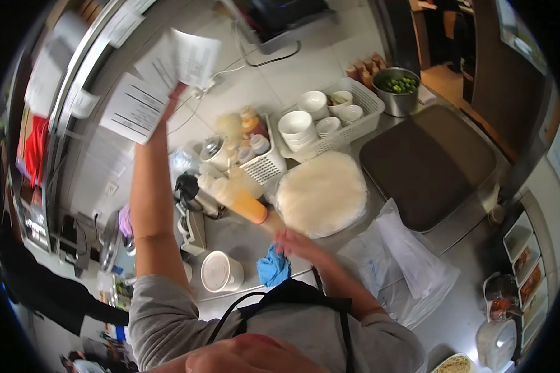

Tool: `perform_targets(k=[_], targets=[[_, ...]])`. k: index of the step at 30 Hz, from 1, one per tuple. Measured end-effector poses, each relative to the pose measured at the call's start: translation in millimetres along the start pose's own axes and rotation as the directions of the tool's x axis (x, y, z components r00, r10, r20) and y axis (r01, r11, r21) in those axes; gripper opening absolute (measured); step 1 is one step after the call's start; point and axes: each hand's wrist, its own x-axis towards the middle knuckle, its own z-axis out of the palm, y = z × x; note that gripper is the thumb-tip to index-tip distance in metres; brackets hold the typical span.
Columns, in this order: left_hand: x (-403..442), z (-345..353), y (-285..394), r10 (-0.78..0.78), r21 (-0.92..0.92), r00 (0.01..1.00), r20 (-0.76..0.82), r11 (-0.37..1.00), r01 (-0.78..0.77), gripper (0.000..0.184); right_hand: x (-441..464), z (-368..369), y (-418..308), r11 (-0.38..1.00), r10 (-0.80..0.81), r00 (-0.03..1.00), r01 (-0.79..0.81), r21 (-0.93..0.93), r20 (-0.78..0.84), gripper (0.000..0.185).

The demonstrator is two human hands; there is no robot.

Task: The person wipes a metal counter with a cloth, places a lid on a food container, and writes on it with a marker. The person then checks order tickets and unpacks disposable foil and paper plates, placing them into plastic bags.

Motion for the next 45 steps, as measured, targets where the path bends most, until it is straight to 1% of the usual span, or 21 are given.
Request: perform_targets(k=[1,2,3,4,5,7,10,13,14,17,18,21,24,27,31,34,38,39,40,43,45], targets=[[-20,3,9,-0.076,0.01,0.997,-0.03,0.997,0.076,0.021,9,8,-24,0.991,-0.136,0.963,0.134,-0.026,-0.231,0.029],[-40,7,16,-0.154,0.012,0.986,-0.06,0.988,0.155,0.021,13,25,-72,0.926,-0.377,0.837,0.328,-0.189,-0.396,0.033],[-57,9,20,-0.23,0.006,0.969,-0.088,0.973,0.231,0.021,22,19,-99,0.881,-0.469,0.779,0.378,-0.286,-0.415,0.038],[-72,11,23,-0.306,-0.004,0.945,-0.115,0.951,0.308,0.021,32,26,-136,0.77,-0.63,0.633,0.435,-0.467,-0.449,0.042],[-83,8,22,-0.412,-0.122,0.902,-0.13,0.909,0.398,0.019,27,48,-185,0.413,-0.852,0.471,0.34,-0.845,-0.227,0.049],[-103,0,19,-0.631,-0.458,0.768,-0.113,0.719,0.523,0.014,44,76,-236,0.102,-0.929,0.37,0.236,-0.966,-0.007,0.054],[-132,7,54,-0.649,-0.347,0.742,-0.168,0.743,0.572,0.017,65,120,-266,0.293,-0.637,0.758,0.073,-0.953,-0.138,0.053],[-155,-13,64,-0.588,-0.526,0.756,-0.288,0.757,0.388,0.012,94,139,-262,0.506,-0.375,0.918,0.086,-0.858,-0.129,0.037],[-160,-23,64,-0.525,-0.417,0.779,-0.342,0.828,0.375,0.013,101,147,-259,0.568,-0.387,0.914,0.134,-0.812,-0.12,0.036],[-178,-49,65,-0.426,-0.235,0.749,-0.507,0.905,0.356,0.014,109,182,-255,0.323,-0.505,0.863,0.167,-0.932,-0.02,0.032],[-182,-46,80,-0.45,-0.238,0.71,-0.542,0.892,0.383,0.015,117,185,-250,0.302,-0.575,0.815,0.293,-0.907,0.072,0.028],[-200,-63,89,-0.434,-0.28,0.746,-0.505,0.9,0.334,0.024,130,210,-260,0.129,-0.476,0.876,0.163,-0.978,0.083,0.023],[-212,-68,105,-0.649,-0.552,0.677,-0.347,0.725,0.412,0.036,151,220,-262,-0.016,-0.532,0.822,0.228,-0.974,0.201,0.019],[-224,-84,114,-0.694,-0.747,0.719,0.046,0.454,0.486,0.045,164,231,-277,-0.122,-0.434,0.855,0.255,-0.959,0.282,0.018],[-252,-119,87,-0.668,-0.689,0.743,-0.024,0.549,0.472,0.027,193,229,-291,-0.288,-0.291,0.857,0.344,-0.893,0.424,0.017],[-248,-109,121,-0.678,-0.692,0.719,-0.157,0.595,0.41,0.012,233,216,-311,-0.483,-0.455,0.807,0.134,-0.866,0.378,0.018],[-268,-124,125,-0.652,-0.705,0.713,-0.257,0.631,0.324,0.011,285,200,-393,-0.168,-0.824,0.519,0.158,-0.973,0.227,0.029],[-275,-129,124,-0.653,-0.712,0.707,-0.271,0.63,0.309,0.01,349,146,-418,-0.119,-0.869,0.42,0.335,-0.935,0.261,0.044],[-283,-135,122,-0.654,-0.719,0.7,-0.288,0.63,0.293,0.01,369,129,-429,-0.424,-0.902,0.05,0.075,-0.903,0.428,0.036],[-302,-149,123,-0.664,-0.757,0.684,-0.302,0.603,0.251,0.012,339,178,-430,0.348,-0.897,0.41,0.427,-0.835,-0.164,0.035],[-316,-157,124,-0.675,-0.765,0.662,-0.326,0.599,0.234,0.013,349,185,-429,0.377,-0.915,0.33,0.492,-0.784,-0.233,0.036]])
